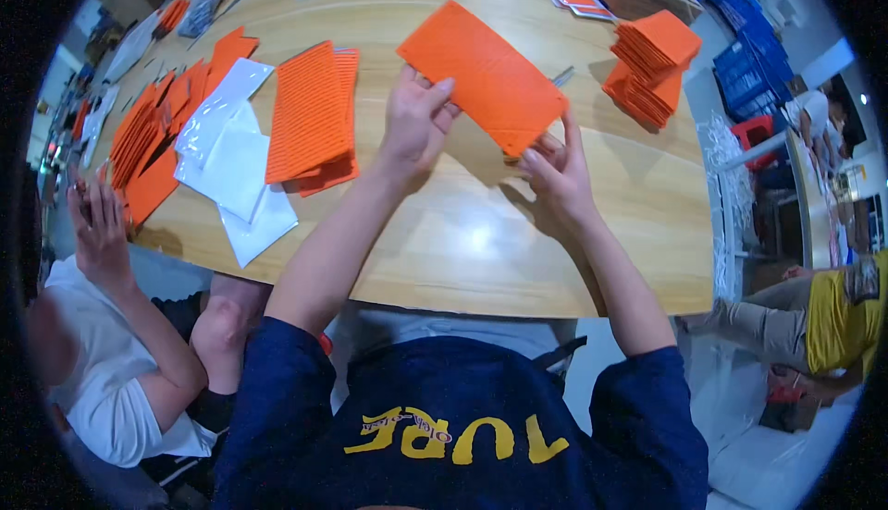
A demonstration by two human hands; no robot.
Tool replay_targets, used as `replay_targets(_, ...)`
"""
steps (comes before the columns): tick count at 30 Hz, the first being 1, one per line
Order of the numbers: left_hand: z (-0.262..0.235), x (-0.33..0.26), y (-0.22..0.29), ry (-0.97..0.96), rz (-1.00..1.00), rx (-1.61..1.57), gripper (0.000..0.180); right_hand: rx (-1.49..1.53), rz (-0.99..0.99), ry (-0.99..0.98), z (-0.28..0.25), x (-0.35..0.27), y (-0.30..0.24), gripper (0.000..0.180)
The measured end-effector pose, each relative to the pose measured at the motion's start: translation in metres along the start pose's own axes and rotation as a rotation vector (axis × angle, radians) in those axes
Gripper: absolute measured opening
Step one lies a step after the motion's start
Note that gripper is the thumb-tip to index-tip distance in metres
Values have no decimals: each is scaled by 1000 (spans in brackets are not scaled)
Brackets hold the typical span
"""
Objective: Assembling orange paper folders by inserting small metal components into the spine/binding using hands and a metal tool.
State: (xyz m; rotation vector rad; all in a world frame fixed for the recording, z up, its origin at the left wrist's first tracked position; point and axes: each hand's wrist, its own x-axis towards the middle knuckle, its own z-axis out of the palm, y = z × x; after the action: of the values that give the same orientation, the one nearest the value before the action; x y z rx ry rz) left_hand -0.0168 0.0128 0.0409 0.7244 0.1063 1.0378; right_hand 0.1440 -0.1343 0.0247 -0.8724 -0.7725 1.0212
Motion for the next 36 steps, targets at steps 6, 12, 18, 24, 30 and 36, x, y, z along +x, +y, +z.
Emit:
replay_targets(6,1,2,-2,5,-29,99,44,44,134,-61,22,23,-23,54)
replay_targets(12,-29,19,-18,59,-70,491,42,-298,-291,184,48,115,-28,23)
replay_targets(18,-22,10,-17,-50,10,1078,42,-808,-629,-7,146,301,-46,25)
replay_targets(24,-30,11,-25,-44,-57,793,45,-1220,-794,0,219,520,22,27)
replay_targets(30,-38,6,-27,-226,171,1140,31,-960,-726,-344,277,552,69,24)
replay_targets(36,-52,4,-68,-300,127,1273,22,-1449,-919,-150,271,646,120,26)
